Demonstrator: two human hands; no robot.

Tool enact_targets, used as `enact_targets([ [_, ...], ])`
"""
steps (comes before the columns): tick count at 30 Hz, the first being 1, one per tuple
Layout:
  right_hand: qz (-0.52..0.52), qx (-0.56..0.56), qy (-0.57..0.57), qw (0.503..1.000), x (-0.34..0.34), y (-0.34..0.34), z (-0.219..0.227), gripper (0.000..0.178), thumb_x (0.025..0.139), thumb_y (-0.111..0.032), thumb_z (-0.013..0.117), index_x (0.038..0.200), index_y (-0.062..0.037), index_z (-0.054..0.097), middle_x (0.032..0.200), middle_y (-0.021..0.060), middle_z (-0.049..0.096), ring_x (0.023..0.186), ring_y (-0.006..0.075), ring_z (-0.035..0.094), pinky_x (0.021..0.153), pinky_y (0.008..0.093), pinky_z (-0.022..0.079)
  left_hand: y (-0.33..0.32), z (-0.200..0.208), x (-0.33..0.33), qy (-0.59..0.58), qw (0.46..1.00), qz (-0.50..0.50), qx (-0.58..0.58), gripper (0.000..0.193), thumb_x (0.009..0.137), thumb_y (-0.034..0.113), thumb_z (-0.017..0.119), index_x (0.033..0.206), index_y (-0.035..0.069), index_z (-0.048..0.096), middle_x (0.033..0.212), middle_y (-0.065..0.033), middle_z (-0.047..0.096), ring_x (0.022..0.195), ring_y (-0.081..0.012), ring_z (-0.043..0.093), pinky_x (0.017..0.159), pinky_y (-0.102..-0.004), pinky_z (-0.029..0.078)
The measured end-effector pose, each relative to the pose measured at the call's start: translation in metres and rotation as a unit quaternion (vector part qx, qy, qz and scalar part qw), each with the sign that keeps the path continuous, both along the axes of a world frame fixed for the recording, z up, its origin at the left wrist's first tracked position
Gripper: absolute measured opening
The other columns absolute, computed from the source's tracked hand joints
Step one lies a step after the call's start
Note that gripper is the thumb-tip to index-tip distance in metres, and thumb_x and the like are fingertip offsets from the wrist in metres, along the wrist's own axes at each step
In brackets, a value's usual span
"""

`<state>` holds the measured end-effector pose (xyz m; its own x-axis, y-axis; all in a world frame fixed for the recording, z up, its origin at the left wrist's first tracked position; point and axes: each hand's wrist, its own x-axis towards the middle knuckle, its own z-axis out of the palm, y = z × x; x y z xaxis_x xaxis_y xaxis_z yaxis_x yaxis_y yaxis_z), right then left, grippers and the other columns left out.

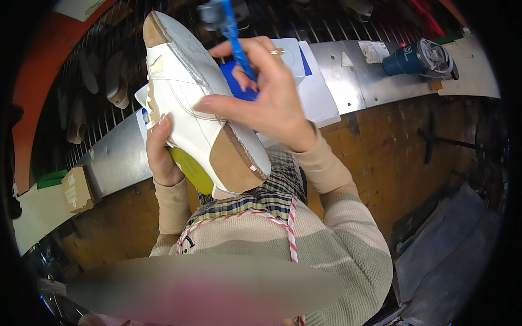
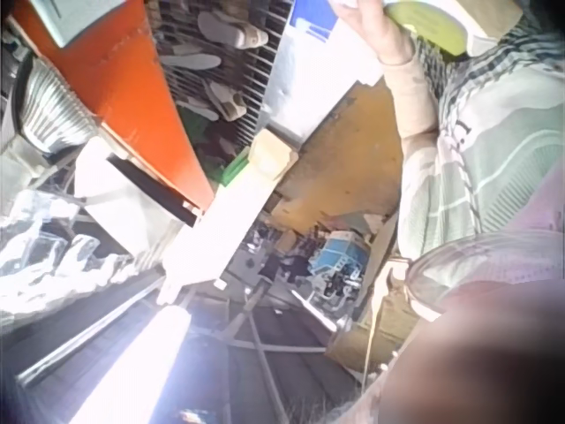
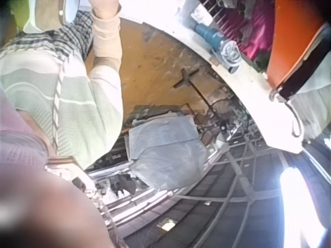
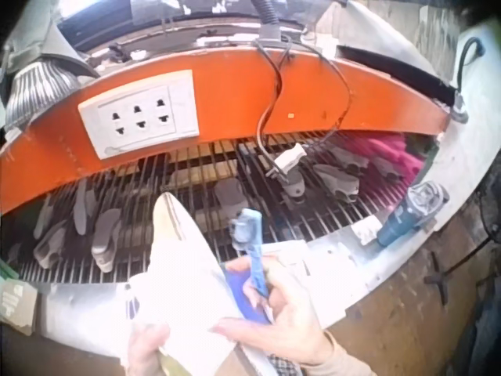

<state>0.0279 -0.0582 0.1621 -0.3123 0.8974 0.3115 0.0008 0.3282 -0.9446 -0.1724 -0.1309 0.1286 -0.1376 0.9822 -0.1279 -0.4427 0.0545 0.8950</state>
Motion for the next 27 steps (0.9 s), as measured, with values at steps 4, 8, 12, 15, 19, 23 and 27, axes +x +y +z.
enact_targets([
  [4,-0.083,0.094,-0.032,0.992,-0.010,0.014,-0.007,0.057,0.071,0.001,0.082,0.124,0.0038,0.061,0.111,0.0022,0.048,0.079,0.0072,0.042,0.073,0.0216,0.037,-0.003,-0.002,0.002,0.011,1.000,-0.009,0.001,0.063,0.095,0.031,0.054,0.142,-0.007,0.040,0.132,-0.0225,0.058,0.118,-0.0282,0.061,0.101,-0.0375,0.050],
  [8,-0.051,0.092,-0.032,0.994,0.020,0.017,-0.010,0.046,0.075,-0.015,0.085,0.117,-0.0041,0.071,0.096,0.0002,0.050,0.079,0.0088,0.045,0.067,0.0231,0.038,0.002,-0.008,-0.012,-0.114,0.993,-0.027,0.002,0.057,0.089,0.017,0.064,0.137,-0.007,0.046,0.119,-0.0182,0.065,0.105,-0.0236,0.067,0.095,-0.0332,0.052],
  [12,0.001,0.009,-0.102,0.995,0.050,-0.015,-0.008,0.025,0.078,-0.009,0.081,0.102,-0.0017,0.077,0.091,0.0021,0.054,0.082,0.0106,0.048,0.070,0.0238,0.040,0.017,-0.017,-0.025,-0.118,0.993,-0.001,-0.014,0.049,0.092,0.021,0.060,0.129,-0.010,0.054,0.115,-0.0184,0.068,0.102,-0.0227,0.068,0.092,-0.0324,0.053],
  [15,-0.024,-0.018,-0.103,0.994,0.054,-0.035,-0.011,0.021,0.077,-0.008,0.081,0.096,-0.0008,0.077,0.090,0.0032,0.055,0.083,0.0116,0.051,0.070,0.0244,0.042,0.024,-0.020,-0.033,-0.114,0.993,0.013,-0.007,0.048,0.094,0.024,0.059,0.128,-0.009,0.055,0.117,-0.0174,0.067,0.103,-0.0217,0.068,0.091,-0.0317,0.053],
  [19,-0.047,0.018,-0.128,0.991,0.054,-0.044,-0.012,0.021,0.074,-0.008,0.083,0.092,-0.0006,0.077,0.089,0.0042,0.054,0.081,0.0126,0.053,0.068,0.0251,0.044,0.028,-0.024,-0.039,-0.114,0.993,0.006,-0.006,0.047,0.096,0.026,0.059,0.128,-0.008,0.055,0.119,-0.0166,0.067,0.106,-0.0210,0.067,0.092,-0.0316,0.052],
  [23,-0.071,0.075,-0.176,0.979,0.049,-0.040,-0.012,0.020,0.072,-0.010,0.084,0.089,-0.0008,0.077,0.088,0.0048,0.053,0.079,0.0129,0.052,0.066,0.0256,0.044,0.026,-0.024,-0.039,-0.110,0.994,0.015,-0.014,0.047,0.096,0.025,0.058,0.129,-0.008,0.055,0.120,-0.0173,0.066,0.107,-0.0209,0.067,0.093,-0.0312,0.052],
  [27,-0.077,0.101,-0.179,0.976,0.040,-0.031,-0.011,0.019,0.072,-0.010,0.084,0.087,-0.0011,0.076,0.087,0.0048,0.052,0.076,0.0134,0.052,0.066,0.0260,0.044,0.022,-0.020,-0.038,-0.105,0.994,0.004,-0.020,0.048,0.095,0.024,0.059,0.131,-0.007,0.053,0.121,-0.0171,0.066,0.108,-0.0210,0.067,0.093,-0.0310,0.053],
])
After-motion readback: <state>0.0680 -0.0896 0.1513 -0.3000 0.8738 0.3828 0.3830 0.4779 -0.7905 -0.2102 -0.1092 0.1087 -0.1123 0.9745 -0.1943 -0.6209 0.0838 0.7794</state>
